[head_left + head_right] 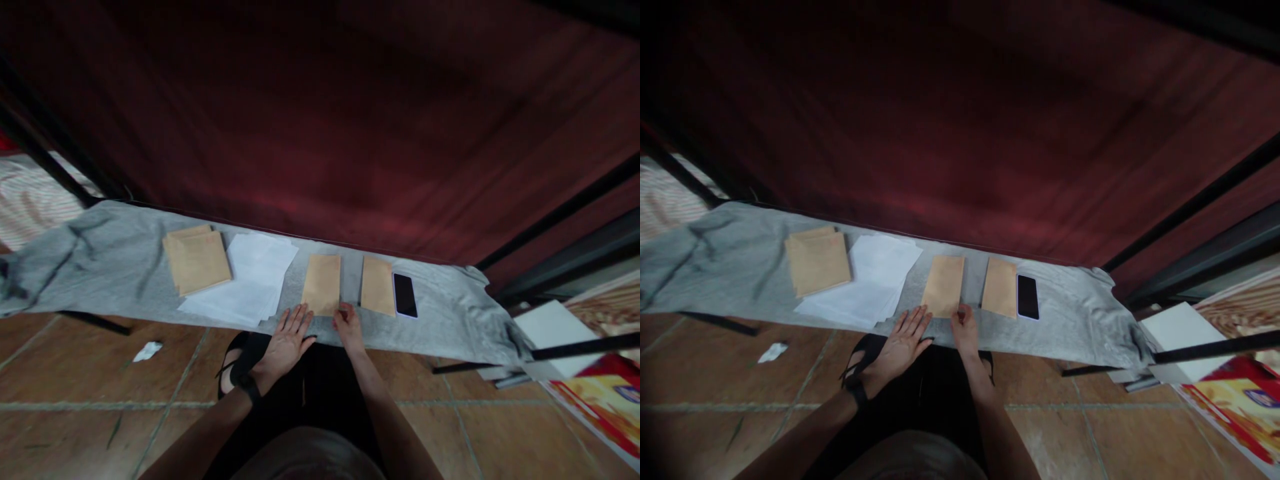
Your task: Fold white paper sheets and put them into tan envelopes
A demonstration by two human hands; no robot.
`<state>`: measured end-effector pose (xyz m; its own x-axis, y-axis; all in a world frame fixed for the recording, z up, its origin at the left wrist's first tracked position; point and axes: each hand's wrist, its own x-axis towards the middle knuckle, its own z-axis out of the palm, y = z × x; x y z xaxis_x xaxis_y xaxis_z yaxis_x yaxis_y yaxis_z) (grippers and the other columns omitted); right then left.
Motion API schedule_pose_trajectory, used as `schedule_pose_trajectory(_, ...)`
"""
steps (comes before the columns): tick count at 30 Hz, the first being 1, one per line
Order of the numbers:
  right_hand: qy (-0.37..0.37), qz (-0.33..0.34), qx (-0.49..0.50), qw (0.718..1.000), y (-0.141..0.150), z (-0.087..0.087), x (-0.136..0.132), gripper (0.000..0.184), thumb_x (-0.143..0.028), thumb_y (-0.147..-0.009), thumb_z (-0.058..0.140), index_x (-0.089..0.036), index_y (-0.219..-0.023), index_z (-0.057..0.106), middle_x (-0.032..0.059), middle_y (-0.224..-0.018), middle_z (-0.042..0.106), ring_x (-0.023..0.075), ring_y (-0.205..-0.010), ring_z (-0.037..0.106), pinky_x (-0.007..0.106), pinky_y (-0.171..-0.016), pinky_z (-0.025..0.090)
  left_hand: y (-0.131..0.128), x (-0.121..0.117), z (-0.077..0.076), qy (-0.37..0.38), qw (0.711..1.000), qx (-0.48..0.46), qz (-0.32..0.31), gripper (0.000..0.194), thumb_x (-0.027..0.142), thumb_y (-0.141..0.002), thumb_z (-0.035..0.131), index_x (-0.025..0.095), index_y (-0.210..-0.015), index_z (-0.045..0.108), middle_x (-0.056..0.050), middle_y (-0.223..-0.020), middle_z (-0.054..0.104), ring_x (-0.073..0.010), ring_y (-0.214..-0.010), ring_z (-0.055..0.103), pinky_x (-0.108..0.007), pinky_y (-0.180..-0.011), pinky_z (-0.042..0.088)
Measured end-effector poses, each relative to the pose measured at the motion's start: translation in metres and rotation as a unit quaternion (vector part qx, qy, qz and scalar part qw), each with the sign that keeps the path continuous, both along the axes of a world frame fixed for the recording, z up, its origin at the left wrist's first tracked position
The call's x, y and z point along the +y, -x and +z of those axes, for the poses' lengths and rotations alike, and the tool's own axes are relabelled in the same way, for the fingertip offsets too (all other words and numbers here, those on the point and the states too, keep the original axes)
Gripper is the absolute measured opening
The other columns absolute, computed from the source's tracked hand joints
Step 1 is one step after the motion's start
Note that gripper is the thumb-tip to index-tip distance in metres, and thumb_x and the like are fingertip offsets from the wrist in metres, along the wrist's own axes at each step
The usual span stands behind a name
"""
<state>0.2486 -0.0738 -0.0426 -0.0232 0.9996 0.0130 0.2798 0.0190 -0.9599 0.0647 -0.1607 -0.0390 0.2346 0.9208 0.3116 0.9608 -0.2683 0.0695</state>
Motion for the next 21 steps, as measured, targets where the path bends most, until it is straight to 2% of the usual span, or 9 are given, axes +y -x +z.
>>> schedule_pose_trajectory(3, 0.047, 0.004, 0.042, 0.998, 0.007, -0.003, 0.003, 0.033, -0.047, -0.085, 0.056, -0.021, -0.104, 0.063, 0.0008, -0.066, 0.068, 0.0205, -0.052, 0.065, 0.033, -0.050, 0.055, -0.001, 0.000, 0.001, 0.007, 1.000, -0.008, 0.001, 0.058, 0.045, -0.100, 0.045, 0.016, -0.150, 0.042, -0.015, -0.160, 0.038, -0.0292, -0.150, 0.032, -0.053, -0.123, 0.027)
schedule_pose_trajectory(7, 0.085, 0.008, 0.077, 0.993, 0.013, -0.002, 0.008, 0.032, -0.053, -0.081, 0.059, -0.022, -0.087, 0.062, 0.0011, -0.064, 0.068, 0.0189, -0.049, 0.065, 0.032, -0.048, 0.056, -0.006, 0.001, 0.004, 0.013, 0.999, -0.047, 0.007, 0.057, 0.045, -0.100, 0.044, 0.017, -0.150, 0.043, -0.016, -0.159, 0.039, -0.0306, -0.150, 0.033, -0.055, -0.122, 0.029)
schedule_pose_trajectory(9, 0.091, 0.008, 0.091, 0.992, 0.013, 0.001, 0.008, 0.033, -0.055, -0.079, 0.060, -0.022, -0.085, 0.060, 0.0014, -0.065, 0.069, 0.0186, -0.051, 0.066, 0.032, -0.050, 0.058, -0.008, 0.004, 0.006, 0.016, 0.996, -0.091, 0.017, 0.056, 0.043, -0.102, 0.041, 0.018, -0.152, 0.040, -0.016, -0.160, 0.039, -0.0291, -0.149, 0.034, -0.055, -0.121, 0.031)
schedule_pose_trajectory(12, 0.088, 0.010, 0.106, 0.990, 0.011, 0.007, 0.006, 0.035, -0.056, -0.076, 0.062, -0.023, -0.084, 0.059, 0.0020, -0.067, 0.070, 0.0195, -0.057, 0.068, 0.032, -0.053, 0.059, -0.010, 0.011, 0.006, 0.016, 0.979, -0.193, 0.055, 0.055, 0.038, -0.103, 0.036, 0.017, -0.154, 0.033, -0.016, -0.160, 0.039, -0.0250, -0.147, 0.038, -0.047, -0.118, 0.038)
schedule_pose_trajectory(15, 0.077, 0.012, 0.109, 0.991, 0.008, 0.014, 0.003, 0.034, -0.057, -0.077, 0.060, -0.024, -0.083, 0.059, 0.0018, -0.066, 0.069, 0.0198, -0.057, 0.067, 0.032, -0.054, 0.059, -0.010, 0.018, 0.007, 0.001, 0.957, -0.269, 0.105, 0.053, 0.035, -0.102, 0.038, 0.016, -0.152, 0.036, -0.017, -0.157, 0.042, -0.0253, -0.143, 0.045, -0.044, -0.113, 0.045)
schedule_pose_trajectory(17, 0.065, 0.014, 0.104, 0.992, 0.005, 0.018, 0.002, 0.034, -0.057, -0.079, 0.057, -0.024, -0.084, 0.060, 0.0014, -0.065, 0.068, 0.0194, -0.055, 0.066, 0.032, -0.053, 0.058, -0.011, 0.021, 0.011, -0.008, 0.958, -0.262, 0.115, 0.052, 0.032, -0.100, 0.041, 0.016, -0.149, 0.039, -0.018, -0.156, 0.043, -0.0282, -0.140, 0.048, -0.046, -0.111, 0.046)
schedule_pose_trajectory(21, 0.029, 0.026, 0.081, 0.996, 0.003, 0.031, 0.001, 0.029, -0.049, -0.083, 0.055, -0.022, -0.093, 0.063, -0.0002, -0.067, 0.068, 0.0180, -0.056, 0.064, 0.030, -0.055, 0.056, -0.021, 0.022, 0.029, 0.002, 0.981, -0.166, 0.100, 0.049, 0.027, -0.097, 0.044, 0.018, -0.145, 0.045, -0.016, -0.145, 0.055, -0.0328, -0.129, 0.056, -0.050, -0.106, 0.047)
